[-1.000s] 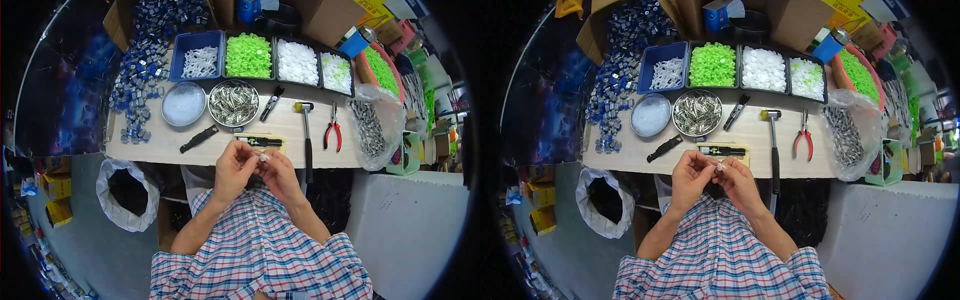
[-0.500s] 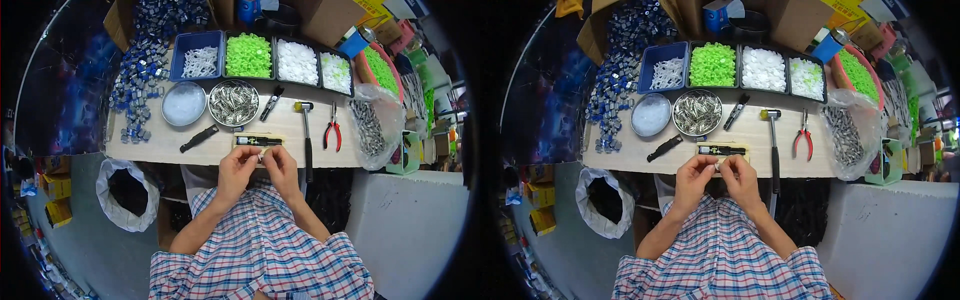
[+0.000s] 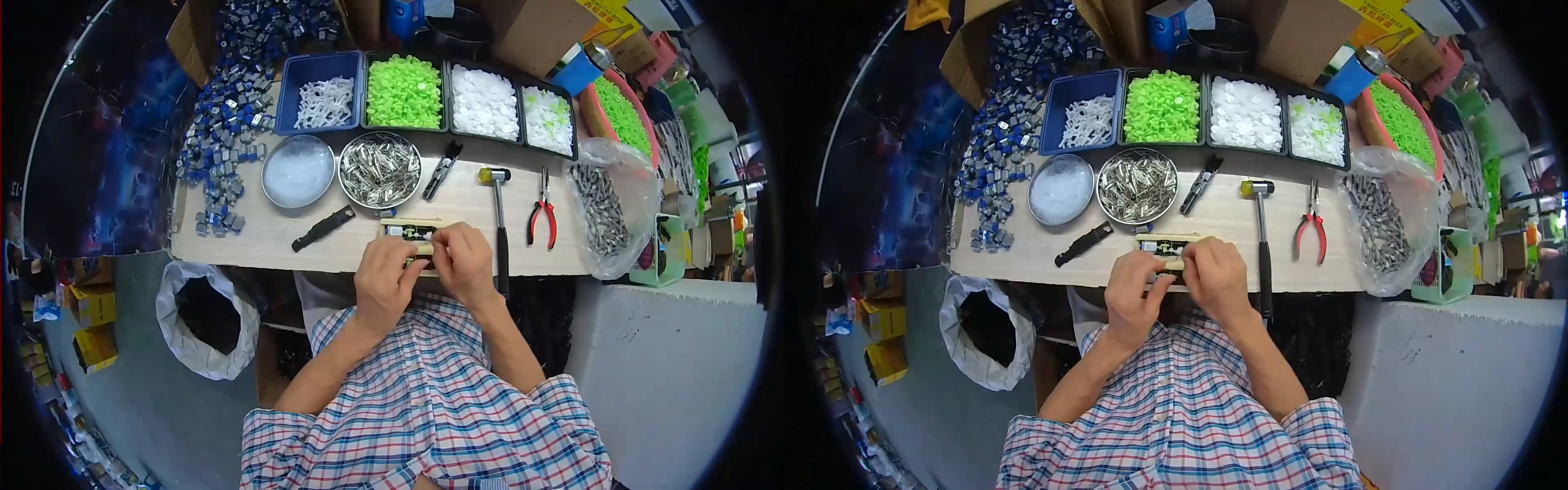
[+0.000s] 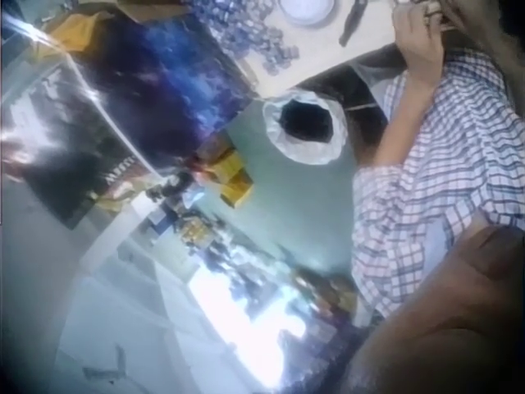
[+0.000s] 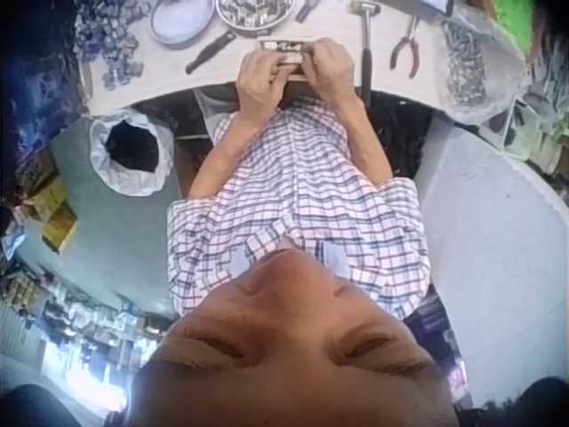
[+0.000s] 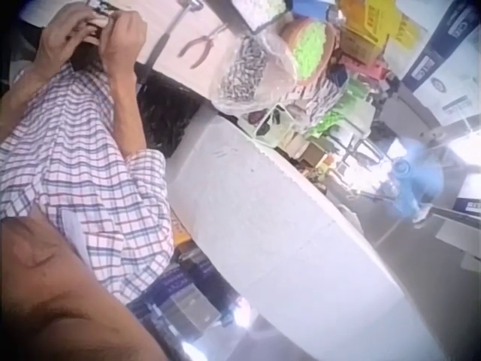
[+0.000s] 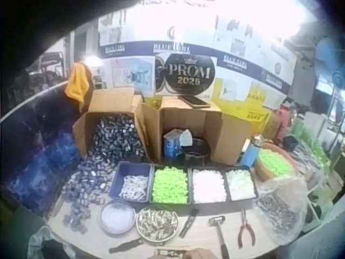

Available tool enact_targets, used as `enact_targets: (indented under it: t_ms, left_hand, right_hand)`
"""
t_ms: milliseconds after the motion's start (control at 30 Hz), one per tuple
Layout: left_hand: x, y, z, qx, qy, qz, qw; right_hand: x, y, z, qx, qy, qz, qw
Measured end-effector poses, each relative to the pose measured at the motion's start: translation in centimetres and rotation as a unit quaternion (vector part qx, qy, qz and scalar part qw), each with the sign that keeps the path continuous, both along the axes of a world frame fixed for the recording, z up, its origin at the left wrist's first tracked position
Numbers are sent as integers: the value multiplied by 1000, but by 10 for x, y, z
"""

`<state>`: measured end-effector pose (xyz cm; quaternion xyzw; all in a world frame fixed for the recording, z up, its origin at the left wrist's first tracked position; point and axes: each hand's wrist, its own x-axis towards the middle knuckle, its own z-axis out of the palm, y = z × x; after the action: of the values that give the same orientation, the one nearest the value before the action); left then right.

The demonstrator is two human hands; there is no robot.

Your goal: The person is assembling small components into a plastic housing using a small hammer and various small parts from bins.

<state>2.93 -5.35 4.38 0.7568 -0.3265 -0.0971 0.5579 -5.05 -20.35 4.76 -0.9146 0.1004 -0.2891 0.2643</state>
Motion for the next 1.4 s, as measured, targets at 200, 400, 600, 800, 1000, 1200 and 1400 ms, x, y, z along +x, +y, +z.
enact_targets:
  t_ms: [200, 400, 600, 800, 1000, 1200, 1400]
  left_hand:
    - [5, 0, -11, 69, -295, -106, 947]
    - [5, 0, -22, 115, -313, -136, 933]
    - [4, 0, -26, 124, -315, -128, 932]
    - [-11, -9, -28, 155, -312, -107, 931]
    - [-2, -14, -42, 122, -357, -72, 923]
    - [76, -40, -18, 52, -314, 70, 945]
    - [106, -61, -41, 111, -296, 46, 948]
  right_hand:
    - [8, -25, -7, -103, 85, 51, 990]
    - [12, -27, -6, -113, 106, 93, 984]
    - [15, -25, -8, -72, 119, 84, 987]
    - [14, -35, -7, 15, 129, 97, 987]
    - [21, -67, -1, 87, 99, 84, 988]
    - [20, -211, -19, -40, -75, -245, 966]
    - [36, -282, -25, -170, -6, -331, 928]
